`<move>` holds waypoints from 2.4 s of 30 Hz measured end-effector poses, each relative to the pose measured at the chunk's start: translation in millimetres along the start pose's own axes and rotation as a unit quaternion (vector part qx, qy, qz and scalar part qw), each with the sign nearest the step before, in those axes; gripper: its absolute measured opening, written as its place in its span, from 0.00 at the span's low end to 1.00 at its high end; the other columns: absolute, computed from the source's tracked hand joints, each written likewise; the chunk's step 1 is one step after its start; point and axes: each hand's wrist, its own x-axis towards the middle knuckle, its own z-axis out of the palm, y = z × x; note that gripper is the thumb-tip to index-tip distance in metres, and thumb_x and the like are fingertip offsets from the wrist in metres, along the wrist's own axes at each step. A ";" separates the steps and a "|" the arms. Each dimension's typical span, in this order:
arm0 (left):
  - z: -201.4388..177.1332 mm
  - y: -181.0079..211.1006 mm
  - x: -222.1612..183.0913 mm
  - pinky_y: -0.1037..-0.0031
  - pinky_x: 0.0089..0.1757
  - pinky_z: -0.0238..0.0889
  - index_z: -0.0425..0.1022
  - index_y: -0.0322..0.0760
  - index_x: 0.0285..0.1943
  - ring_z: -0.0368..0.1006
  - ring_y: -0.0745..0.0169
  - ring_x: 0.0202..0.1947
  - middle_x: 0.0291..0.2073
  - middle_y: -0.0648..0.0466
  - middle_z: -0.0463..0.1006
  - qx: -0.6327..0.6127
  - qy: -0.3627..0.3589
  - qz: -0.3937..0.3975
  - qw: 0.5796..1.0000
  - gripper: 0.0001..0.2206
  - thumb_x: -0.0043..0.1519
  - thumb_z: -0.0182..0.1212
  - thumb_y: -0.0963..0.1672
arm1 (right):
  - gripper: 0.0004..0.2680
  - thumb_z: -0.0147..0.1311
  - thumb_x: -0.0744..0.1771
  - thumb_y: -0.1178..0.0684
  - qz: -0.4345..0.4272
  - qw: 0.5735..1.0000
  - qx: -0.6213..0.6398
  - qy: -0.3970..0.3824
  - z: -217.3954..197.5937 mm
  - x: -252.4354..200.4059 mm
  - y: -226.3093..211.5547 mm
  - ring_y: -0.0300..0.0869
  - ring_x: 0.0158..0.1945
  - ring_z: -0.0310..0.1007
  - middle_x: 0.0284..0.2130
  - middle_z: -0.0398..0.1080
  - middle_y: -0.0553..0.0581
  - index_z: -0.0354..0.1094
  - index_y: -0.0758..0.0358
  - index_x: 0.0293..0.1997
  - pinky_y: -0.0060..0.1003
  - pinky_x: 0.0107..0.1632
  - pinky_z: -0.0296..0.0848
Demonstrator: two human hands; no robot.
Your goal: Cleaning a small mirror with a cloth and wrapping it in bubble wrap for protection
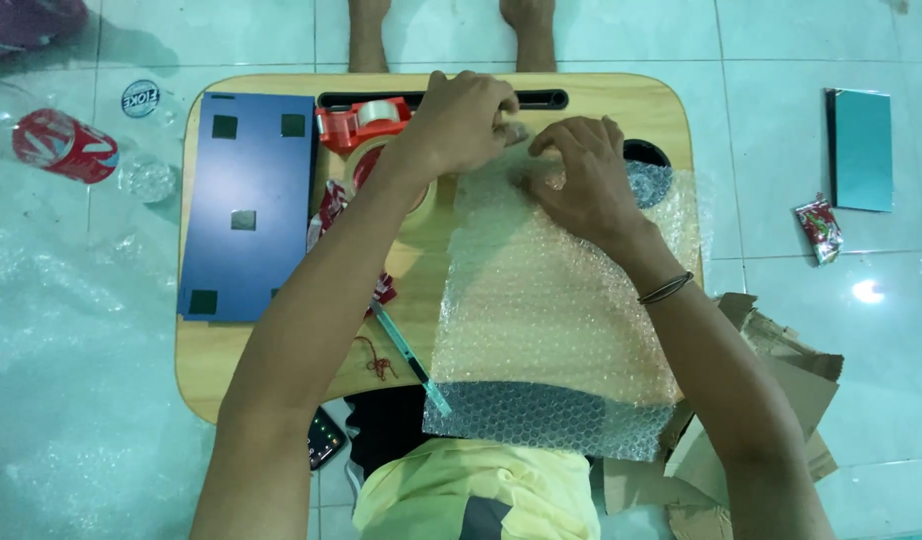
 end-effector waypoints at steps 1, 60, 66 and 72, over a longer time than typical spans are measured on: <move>-4.0 3.2 -1.4 0.55 0.48 0.58 0.83 0.38 0.46 0.77 0.54 0.33 0.27 0.57 0.83 -0.001 0.001 0.003 1.000 0.13 0.59 0.70 0.48 | 0.11 0.67 0.63 0.54 0.001 1.000 -0.003 0.001 -2.2 0.0 -2.2 0.49 0.54 0.65 0.45 0.70 0.55 0.69 0.59 0.43 0.50 0.64 0.54; -41.5 1.4 -14.5 0.77 0.42 0.70 0.84 0.39 0.45 0.76 0.70 0.35 0.38 0.58 0.85 -0.310 -0.071 0.094 0.944 0.10 0.56 0.68 0.37 | 0.04 0.62 0.68 0.58 0.039 0.982 0.156 0.100 5.2 8.0 -24.9 0.42 0.43 0.67 0.42 0.73 0.55 0.71 0.66 0.43 0.43 0.57 0.53; -32.7 1.5 -14.1 0.75 0.42 0.66 0.83 0.39 0.37 0.71 0.70 0.32 0.31 0.60 0.83 -0.278 -0.065 0.034 0.958 0.05 0.55 0.73 0.39 | 0.05 0.61 0.67 0.60 0.075 0.975 0.186 0.091 0.9 7.2 -29.8 0.40 0.42 0.66 0.40 0.73 0.53 0.72 0.63 0.46 0.40 0.56 0.55; -28.7 1.0 -14.4 0.78 0.33 0.64 0.83 0.36 0.37 0.67 0.72 0.26 0.27 0.59 0.80 -0.302 -0.027 0.018 0.953 0.04 0.58 0.73 0.40 | 0.06 0.62 0.67 0.62 0.066 0.972 0.196 0.109 3.0 7.2 -28.4 0.39 0.39 0.65 0.39 0.73 0.53 0.71 0.63 0.46 0.39 0.55 0.54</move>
